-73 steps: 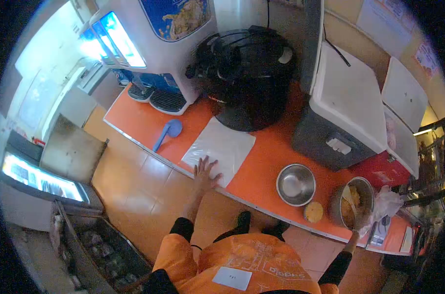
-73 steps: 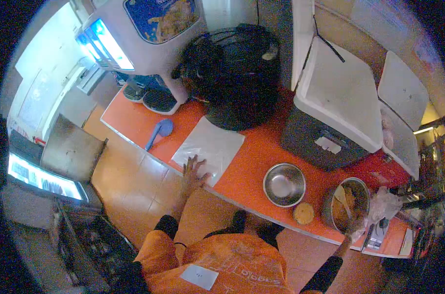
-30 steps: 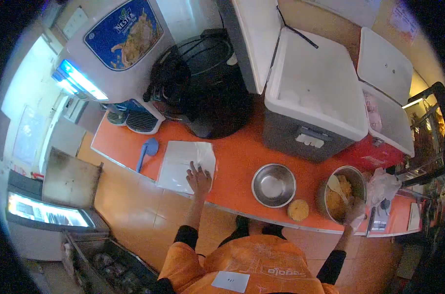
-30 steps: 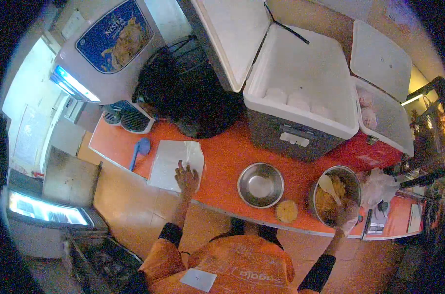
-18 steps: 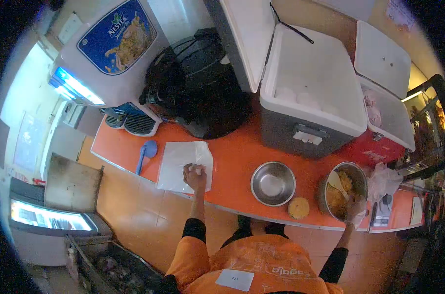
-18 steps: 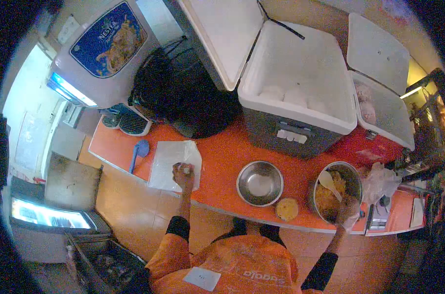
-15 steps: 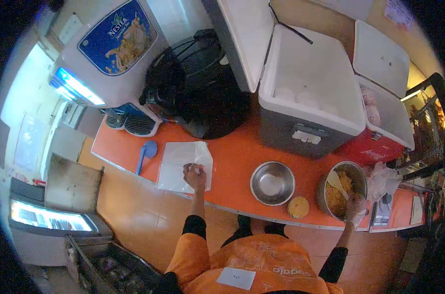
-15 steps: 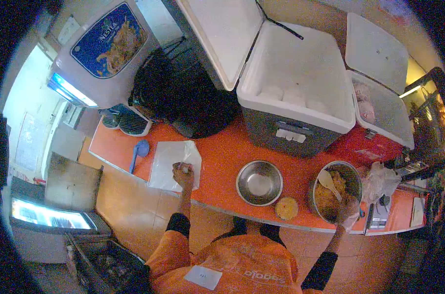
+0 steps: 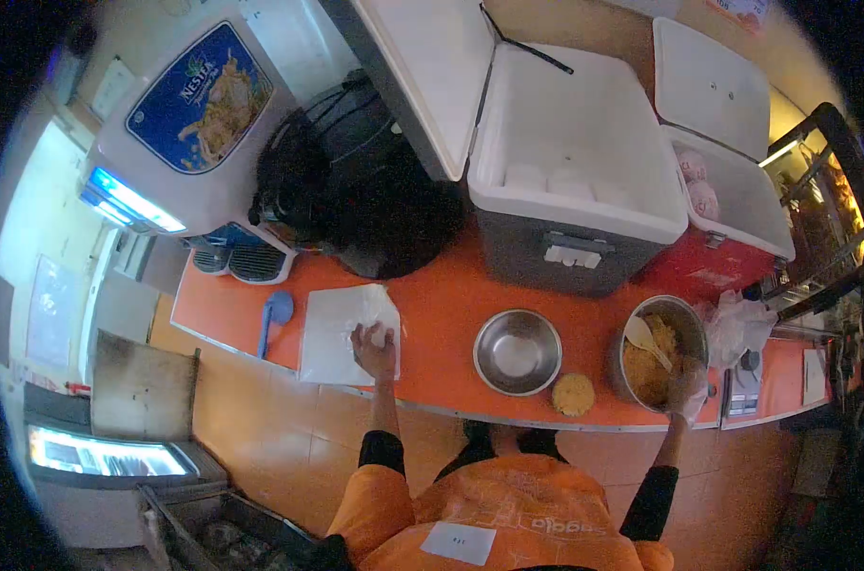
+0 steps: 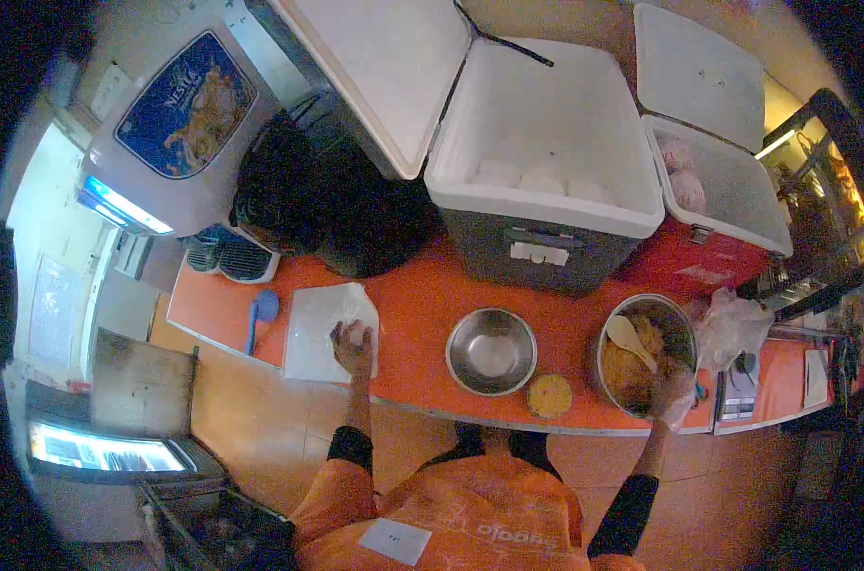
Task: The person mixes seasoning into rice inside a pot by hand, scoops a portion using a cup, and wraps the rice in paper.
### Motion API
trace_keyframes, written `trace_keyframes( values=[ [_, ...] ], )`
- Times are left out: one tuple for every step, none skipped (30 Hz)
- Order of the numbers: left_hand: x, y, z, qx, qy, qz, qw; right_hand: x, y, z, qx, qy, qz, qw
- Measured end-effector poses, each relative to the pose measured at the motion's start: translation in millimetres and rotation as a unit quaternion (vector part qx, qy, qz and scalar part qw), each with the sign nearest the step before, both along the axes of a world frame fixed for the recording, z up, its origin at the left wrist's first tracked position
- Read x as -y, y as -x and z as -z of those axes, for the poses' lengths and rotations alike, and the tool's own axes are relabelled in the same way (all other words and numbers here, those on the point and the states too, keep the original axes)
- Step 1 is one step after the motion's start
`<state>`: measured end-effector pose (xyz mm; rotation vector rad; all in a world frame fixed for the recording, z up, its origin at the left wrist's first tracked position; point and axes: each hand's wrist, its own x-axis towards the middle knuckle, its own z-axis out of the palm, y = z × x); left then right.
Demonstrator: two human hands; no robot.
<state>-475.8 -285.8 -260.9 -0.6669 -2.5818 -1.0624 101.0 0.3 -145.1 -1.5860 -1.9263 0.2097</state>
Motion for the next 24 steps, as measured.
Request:
trace_keyframes(
  values=[
    [-1.1, 5.4, 12.8, -0.028, -0.041, 0.001, 0.999, -0.1, -1.7, 0.2, 0.001, 0.001, 0.001, 1.000],
    [-0.3, 14.2, 27.8, -0.028, -0.041, 0.002, 0.999, 1.2, 3.3, -8.1, 0.062, 0.005, 0.000, 0.998],
    [0.1, 19.5, 32.6, 0.082, -0.193, 0.010, 0.978, 2.7, 7.2, -15.6, 0.123, 0.010, -0.001, 0.992],
    [-0.7, 22.7, 37.5, 0.137, -0.266, 0.020, 0.954, 3.6, 10.3, -20.4, 0.121, 0.009, 0.002, 0.993],
    [-3.8, 22.5, 32.5, 0.187, -0.339, 0.024, 0.922, 5.0, 12.3, -24.1, 0.086, 0.012, -0.009, 0.996],
    [-7.0, 8.7, 8.1, 0.066, -0.141, -0.026, 0.988, 5.7, 12.5, -25.7, 0.052, 0.014, -0.018, 0.998],
    [-11.7, -0.2, -13.0, -0.063, 0.064, -0.075, 0.993, 4.2, 11.1, -23.0, 0.048, 0.013, -0.014, 0.999],
    [-13.5, -0.5, -18.9, -0.066, 0.063, -0.070, 0.993, 3.7, 11.0, -21.7, 0.063, -0.002, -0.016, 0.998],
    [-14.3, -2.7, -23.8, -0.052, 0.097, -0.062, 0.992, 4.1, 9.8, -20.6, 0.078, -0.017, -0.018, 0.997],
    [-14.9, -5.2, -28.1, -0.038, 0.131, -0.054, 0.989, 4.4, 9.4, -19.2, 0.077, -0.015, -0.013, 0.997],
    [-14.6, -2.8, -23.3, -0.040, 0.132, -0.050, 0.989, 5.9, 16.5, -27.0, 0.058, 0.020, 0.006, 0.998],
    [-15.4, 1.1, -18.8, -0.046, 0.133, -0.047, 0.989, 6.7, 19.4, -31.2, 0.039, 0.054, 0.024, 0.998],
    [-15.7, 4.2, -14.4, -0.053, 0.132, -0.044, 0.989, 4.0, 15.1, -24.0, 0.038, 0.054, 0.026, 0.997],
    [-16.1, 3.8, -17.1, -0.055, 0.132, -0.043, 0.989, -0.3, 13.3, -16.8, 0.071, 0.032, 0.029, 0.997],
    [-16.1, 4.0, -20.0, -0.053, 0.073, -0.029, 0.995, -3.2, 11.0, -10.2, 0.104, 0.011, 0.032, 0.994],
    [-15.7, 5.0, -22.9, -0.052, 0.045, -0.021, 0.997, -3.9, 6.0, -4.5, 0.102, 0.012, 0.034, 0.994],
    [-14.3, 7.7, -21.7, -0.051, 0.017, -0.012, 0.998, -1.5, 5.2, -8.9, 0.065, 0.030, 0.014, 0.997],
    [-11.6, 12.8, -21.4, -0.079, 0.000, 0.044, 0.996, 0.5, 4.4, -13.4, 0.029, 0.048, -0.007, 0.998],
    [-8.4, 16.3, -20.4, -0.107, -0.017, 0.100, 0.989, 1.5, 5.5, -17.9, 0.029, 0.051, -0.007, 0.998],
    [-5.9, 17.7, -20.2, -0.106, -0.014, 0.100, 0.989, 2.6, 12.0, -27.1, 0.083, 0.054, 0.006, 0.995],
    [-4.7, 19.7, -19.9, -0.129, -0.025, 0.134, 0.982, 2.8, 16.0, -31.1, 0.136, 0.057, 0.018, 0.989],
    [-2.9, 20.9, -19.5, -0.152, -0.036, 0.167, 0.973, 2.4, 14.9, -26.4, 0.135, 0.058, 0.017, 0.989],
    [-3.6, 15.7, -21.0, -0.152, -0.035, 0.167, 0.974, 1.7, 14.0, -22.2, 0.125, 0.035, 0.018, 0.991],
    [-5.5, 7.3, -20.9, -0.129, -0.039, 0.146, 0.980, 1.3, 13.0, -19.1, 0.115, 0.012, 0.020, 0.993]
  ],
)
